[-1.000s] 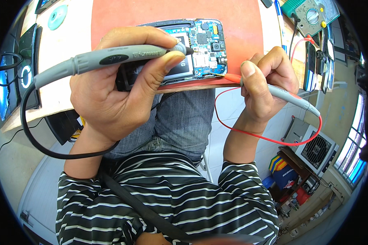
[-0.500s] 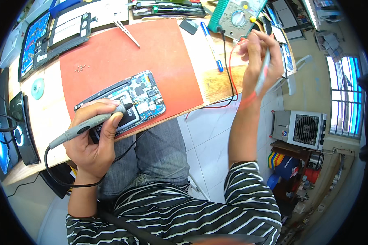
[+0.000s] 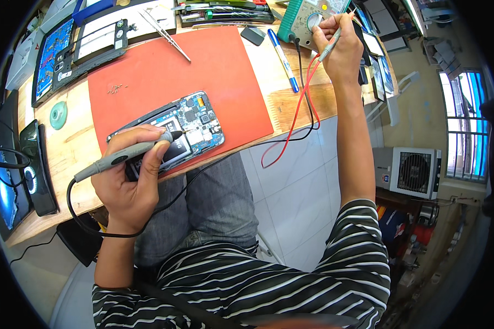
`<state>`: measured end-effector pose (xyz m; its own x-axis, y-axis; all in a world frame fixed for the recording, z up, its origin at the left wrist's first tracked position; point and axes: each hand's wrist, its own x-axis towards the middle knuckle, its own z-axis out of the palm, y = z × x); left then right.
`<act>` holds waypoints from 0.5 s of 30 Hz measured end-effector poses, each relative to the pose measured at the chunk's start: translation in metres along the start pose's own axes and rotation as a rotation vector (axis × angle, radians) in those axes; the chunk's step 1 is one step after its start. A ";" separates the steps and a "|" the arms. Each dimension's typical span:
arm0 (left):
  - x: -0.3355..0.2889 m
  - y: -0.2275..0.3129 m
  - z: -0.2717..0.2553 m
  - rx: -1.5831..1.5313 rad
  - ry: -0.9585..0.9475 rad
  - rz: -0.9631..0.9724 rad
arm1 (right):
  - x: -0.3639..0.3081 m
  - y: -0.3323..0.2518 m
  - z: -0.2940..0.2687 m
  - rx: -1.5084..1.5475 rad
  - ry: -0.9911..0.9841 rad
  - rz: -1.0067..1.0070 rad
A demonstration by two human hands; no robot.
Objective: The person uses a multimeter to probe various points on a disassembled smartphone motherboard. They hold the device steady with one hand while moving the probes with the other, occasionally switching probes and repositioning the board on the workbench.
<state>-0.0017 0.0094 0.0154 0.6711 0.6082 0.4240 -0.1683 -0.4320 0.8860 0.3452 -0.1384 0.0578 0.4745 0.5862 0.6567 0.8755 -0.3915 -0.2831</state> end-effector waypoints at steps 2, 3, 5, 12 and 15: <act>-0.001 0.000 -0.001 -0.003 0.002 -0.021 | 0.000 0.000 0.000 -0.033 -0.011 -0.014; -0.002 0.000 -0.001 -0.006 0.005 -0.030 | -0.001 0.000 -0.001 -0.050 -0.017 -0.023; -0.003 -0.001 -0.001 -0.004 0.004 -0.023 | -0.001 -0.002 -0.002 -0.012 -0.030 0.013; -0.001 -0.001 -0.001 -0.036 0.011 -0.024 | -0.007 -0.018 -0.028 0.806 0.252 0.284; -0.001 -0.001 -0.001 -0.010 0.009 -0.004 | -0.034 -0.042 -0.040 1.223 0.243 0.319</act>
<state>-0.0025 0.0097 0.0141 0.6655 0.6157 0.4219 -0.1728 -0.4228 0.8896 0.2890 -0.1706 0.0757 0.7617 0.3929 0.5153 0.3025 0.4876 -0.8190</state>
